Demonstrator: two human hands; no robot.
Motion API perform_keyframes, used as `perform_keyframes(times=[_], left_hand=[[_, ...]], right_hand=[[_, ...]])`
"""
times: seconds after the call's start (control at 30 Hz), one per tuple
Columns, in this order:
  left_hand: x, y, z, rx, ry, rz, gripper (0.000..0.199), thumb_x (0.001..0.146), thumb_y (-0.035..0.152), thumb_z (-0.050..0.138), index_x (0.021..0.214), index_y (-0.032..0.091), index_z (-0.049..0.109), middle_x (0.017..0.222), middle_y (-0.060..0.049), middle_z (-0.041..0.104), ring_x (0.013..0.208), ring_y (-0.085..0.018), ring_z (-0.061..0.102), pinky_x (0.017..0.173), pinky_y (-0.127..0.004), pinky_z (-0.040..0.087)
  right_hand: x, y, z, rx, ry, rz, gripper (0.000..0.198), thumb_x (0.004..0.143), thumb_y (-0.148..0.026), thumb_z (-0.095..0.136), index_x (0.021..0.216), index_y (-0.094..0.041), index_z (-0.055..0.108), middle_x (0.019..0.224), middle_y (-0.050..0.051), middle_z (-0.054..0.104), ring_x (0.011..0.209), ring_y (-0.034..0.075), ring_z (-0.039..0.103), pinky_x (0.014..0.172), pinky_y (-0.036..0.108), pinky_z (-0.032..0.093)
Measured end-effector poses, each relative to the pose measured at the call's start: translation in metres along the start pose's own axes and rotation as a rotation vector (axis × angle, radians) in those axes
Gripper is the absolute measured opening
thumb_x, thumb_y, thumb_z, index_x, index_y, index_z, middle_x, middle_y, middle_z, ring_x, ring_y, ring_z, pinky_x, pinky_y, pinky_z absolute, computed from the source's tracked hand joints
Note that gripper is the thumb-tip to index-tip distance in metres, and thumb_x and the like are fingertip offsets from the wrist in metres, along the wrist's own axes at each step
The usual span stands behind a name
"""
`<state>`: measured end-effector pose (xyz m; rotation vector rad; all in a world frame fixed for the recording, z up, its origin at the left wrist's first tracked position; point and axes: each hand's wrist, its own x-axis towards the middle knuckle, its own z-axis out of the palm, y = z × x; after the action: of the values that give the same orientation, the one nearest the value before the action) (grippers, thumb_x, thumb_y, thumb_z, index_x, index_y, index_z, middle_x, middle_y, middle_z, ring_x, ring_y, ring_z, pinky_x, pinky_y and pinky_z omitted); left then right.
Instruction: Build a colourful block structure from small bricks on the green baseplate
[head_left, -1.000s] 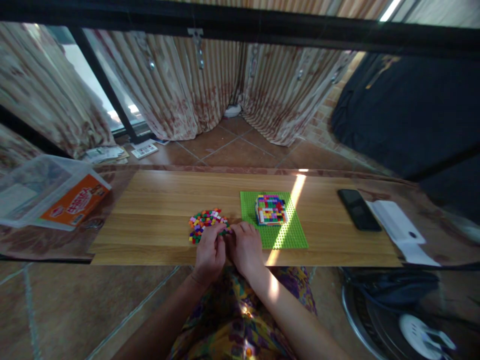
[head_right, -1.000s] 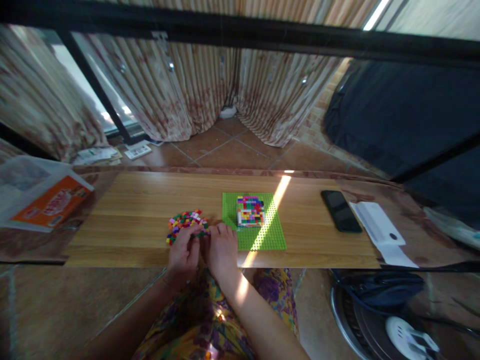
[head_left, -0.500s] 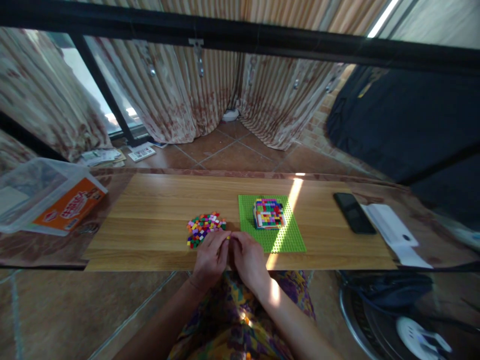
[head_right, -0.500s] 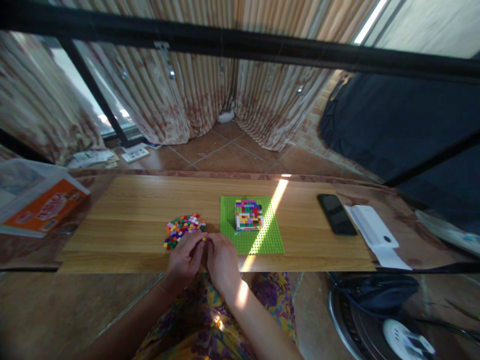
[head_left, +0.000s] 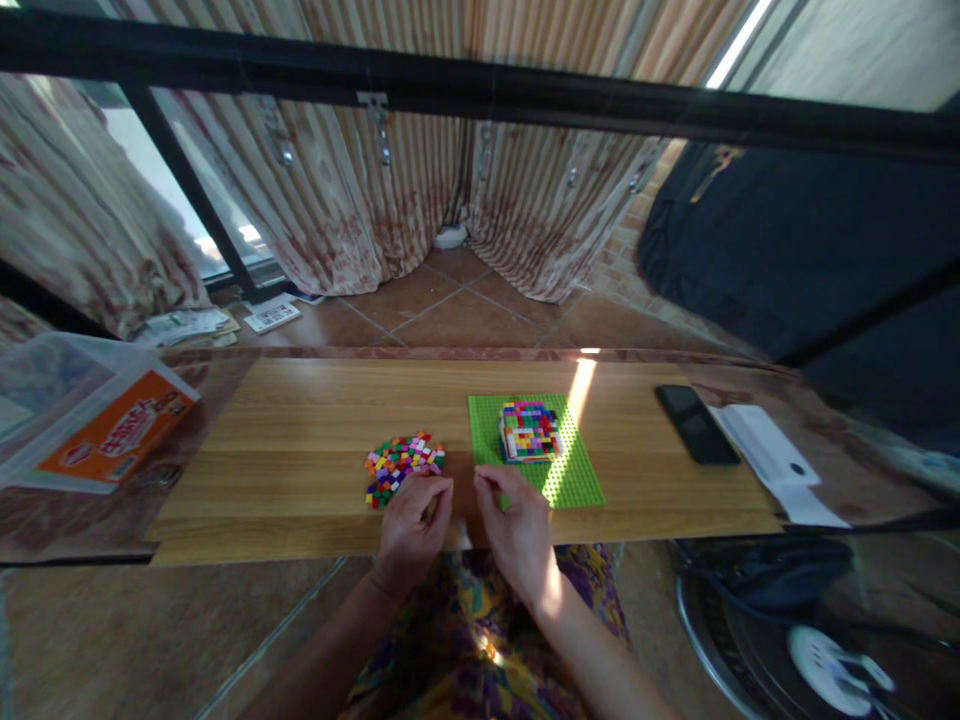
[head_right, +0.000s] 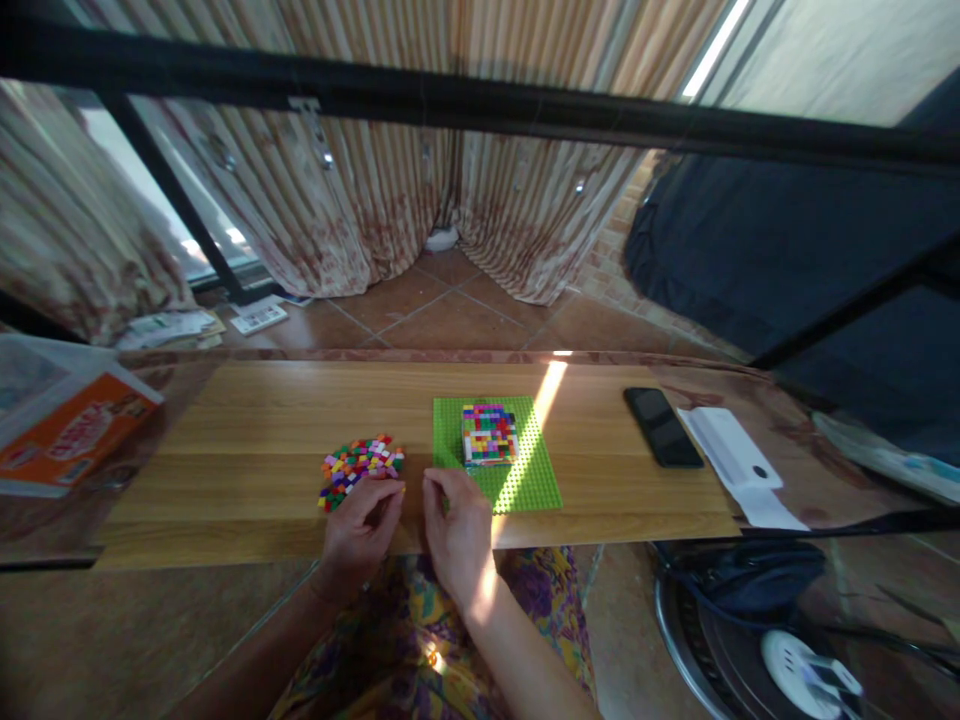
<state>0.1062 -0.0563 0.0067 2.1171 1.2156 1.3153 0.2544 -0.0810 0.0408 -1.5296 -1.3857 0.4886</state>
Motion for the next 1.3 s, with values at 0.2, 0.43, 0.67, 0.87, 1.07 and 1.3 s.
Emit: perform_keyframes(times=[0.2, 0.43, 0.67, 0.87, 1.07, 1.3], left_hand=[[0.002, 0.003, -0.001, 0.041, -0.004, 0.03, 0.01, 0.089, 0.016, 0.055, 0.094, 0.018, 0.064, 0.087, -0.005, 0.068, 0.084, -0.015, 0.065, 0.08, -0.028, 0.054], [0.002, 0.002, 0.0, 0.055, -0.005, 0.055, 0.012, 0.089, 0.014, 0.055, 0.096, 0.018, 0.063, 0.087, -0.005, 0.068, 0.084, -0.015, 0.065, 0.08, -0.028, 0.053], [0.001, 0.0, 0.002, 0.063, -0.01, 0.045, 0.012, 0.089, 0.013, 0.055, 0.096, 0.018, 0.063, 0.088, -0.005, 0.067, 0.085, -0.015, 0.065, 0.082, -0.029, 0.053], [0.001, 0.001, 0.002, 0.073, -0.013, 0.041, 0.011, 0.089, 0.014, 0.055, 0.096, 0.018, 0.063, 0.087, -0.005, 0.067, 0.086, -0.016, 0.064, 0.082, -0.029, 0.053], [0.0, 0.001, 0.003, 0.073, -0.021, 0.038, 0.011, 0.089, 0.013, 0.055, 0.095, 0.018, 0.063, 0.086, -0.005, 0.067, 0.085, -0.016, 0.065, 0.082, -0.029, 0.053], [0.0, 0.002, 0.002, 0.08, -0.03, 0.02, 0.012, 0.089, 0.014, 0.055, 0.095, 0.018, 0.063, 0.087, -0.005, 0.068, 0.086, -0.016, 0.065, 0.083, -0.03, 0.054]], right_hand=[[0.037, 0.028, -0.058, -0.084, 0.23, 0.061, 0.021, 0.089, -0.036, 0.055, 0.092, -0.02, 0.07, 0.089, 0.006, 0.071, 0.083, 0.019, 0.065, 0.072, 0.03, 0.049], [0.064, 0.049, -0.074, -0.302, 0.194, 0.042, 0.029, 0.089, -0.039, 0.051, 0.089, -0.018, 0.07, 0.089, 0.008, 0.068, 0.071, 0.018, 0.061, 0.064, 0.03, 0.044], [0.072, 0.06, -0.066, -0.407, 0.188, -0.083, 0.025, 0.088, -0.034, 0.05, 0.085, -0.019, 0.07, 0.085, 0.008, 0.068, 0.069, 0.018, 0.059, 0.066, 0.032, 0.046], [0.076, 0.062, -0.067, -0.423, 0.178, -0.091, 0.02, 0.085, -0.029, 0.052, 0.088, -0.019, 0.069, 0.084, 0.008, 0.071, 0.072, 0.02, 0.061, 0.071, 0.035, 0.048], [0.081, 0.061, -0.07, -0.451, 0.119, -0.09, 0.017, 0.082, -0.027, 0.053, 0.081, -0.019, 0.068, 0.081, 0.008, 0.071, 0.072, 0.021, 0.063, 0.07, 0.035, 0.049], [0.085, 0.063, -0.07, -0.387, 0.129, -0.066, 0.018, 0.083, -0.03, 0.055, 0.082, -0.019, 0.07, 0.078, 0.007, 0.072, 0.07, 0.02, 0.065, 0.069, 0.033, 0.051]])
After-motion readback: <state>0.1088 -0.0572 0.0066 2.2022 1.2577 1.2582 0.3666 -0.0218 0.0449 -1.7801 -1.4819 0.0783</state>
